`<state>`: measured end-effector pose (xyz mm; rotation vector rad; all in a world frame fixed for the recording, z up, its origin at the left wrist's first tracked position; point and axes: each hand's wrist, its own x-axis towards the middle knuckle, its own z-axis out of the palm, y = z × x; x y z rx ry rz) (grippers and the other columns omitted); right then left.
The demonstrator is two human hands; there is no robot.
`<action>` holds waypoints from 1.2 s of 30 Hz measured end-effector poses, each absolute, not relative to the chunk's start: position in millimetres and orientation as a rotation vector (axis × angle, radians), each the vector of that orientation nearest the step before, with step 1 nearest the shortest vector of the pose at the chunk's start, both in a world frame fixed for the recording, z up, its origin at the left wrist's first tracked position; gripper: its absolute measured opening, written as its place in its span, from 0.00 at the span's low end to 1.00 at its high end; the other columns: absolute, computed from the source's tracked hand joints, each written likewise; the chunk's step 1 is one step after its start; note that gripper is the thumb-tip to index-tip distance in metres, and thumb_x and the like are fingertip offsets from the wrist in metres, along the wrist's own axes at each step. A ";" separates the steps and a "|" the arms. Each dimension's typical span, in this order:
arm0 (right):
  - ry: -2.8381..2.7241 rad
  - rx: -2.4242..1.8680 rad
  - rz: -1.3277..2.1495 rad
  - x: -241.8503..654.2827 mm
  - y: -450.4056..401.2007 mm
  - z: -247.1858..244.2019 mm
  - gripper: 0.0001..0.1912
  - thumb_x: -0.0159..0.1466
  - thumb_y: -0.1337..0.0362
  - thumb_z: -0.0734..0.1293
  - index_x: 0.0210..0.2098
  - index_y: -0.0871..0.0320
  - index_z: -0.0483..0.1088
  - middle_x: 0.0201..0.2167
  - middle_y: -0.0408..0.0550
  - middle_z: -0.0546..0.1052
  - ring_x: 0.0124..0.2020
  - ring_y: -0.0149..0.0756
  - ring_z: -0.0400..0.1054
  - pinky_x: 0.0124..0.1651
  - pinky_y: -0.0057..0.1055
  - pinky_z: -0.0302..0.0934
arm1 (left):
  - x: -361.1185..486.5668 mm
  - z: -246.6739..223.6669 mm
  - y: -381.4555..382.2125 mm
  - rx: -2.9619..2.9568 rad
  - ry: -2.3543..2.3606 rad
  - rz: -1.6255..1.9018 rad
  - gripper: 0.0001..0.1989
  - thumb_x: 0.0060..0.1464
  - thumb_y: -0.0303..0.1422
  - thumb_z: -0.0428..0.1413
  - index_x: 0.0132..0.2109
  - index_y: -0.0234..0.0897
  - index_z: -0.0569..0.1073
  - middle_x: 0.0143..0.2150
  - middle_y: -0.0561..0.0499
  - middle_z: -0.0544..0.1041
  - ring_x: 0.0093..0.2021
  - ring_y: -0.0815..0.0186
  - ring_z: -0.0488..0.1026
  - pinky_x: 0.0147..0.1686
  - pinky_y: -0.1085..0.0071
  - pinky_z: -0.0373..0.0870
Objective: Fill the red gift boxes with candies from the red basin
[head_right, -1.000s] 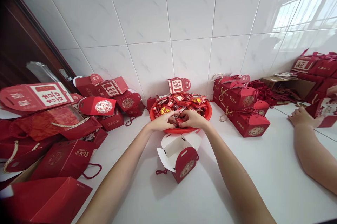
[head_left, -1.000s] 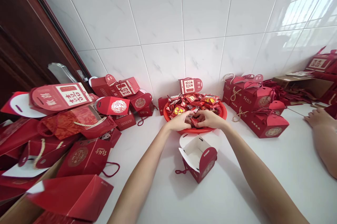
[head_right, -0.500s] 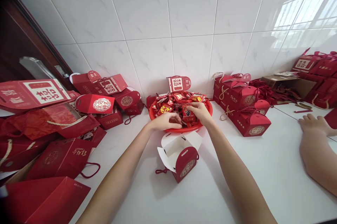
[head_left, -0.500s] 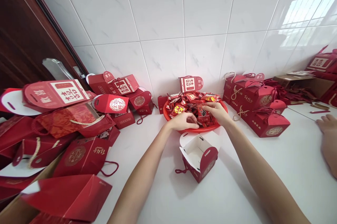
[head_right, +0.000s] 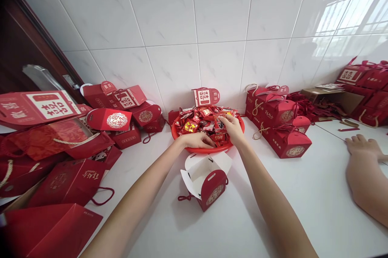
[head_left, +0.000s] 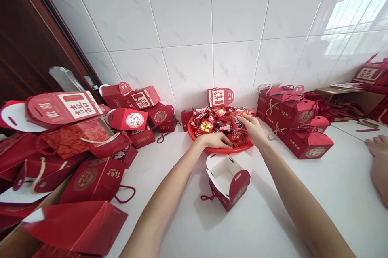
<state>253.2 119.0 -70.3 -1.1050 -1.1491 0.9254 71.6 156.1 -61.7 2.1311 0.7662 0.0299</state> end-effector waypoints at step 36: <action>-1.196 -1.000 1.035 247.4 110.4 -64.3 0.23 0.49 0.49 0.76 0.37 0.55 0.71 0.38 0.47 0.80 0.40 0.42 0.75 0.38 0.34 0.70 | 68.7 -67.4 151.3 1.574 0.804 1.105 0.17 0.52 0.45 0.62 0.32 0.35 0.69 0.26 0.57 0.69 0.28 0.71 0.70 0.32 0.74 0.69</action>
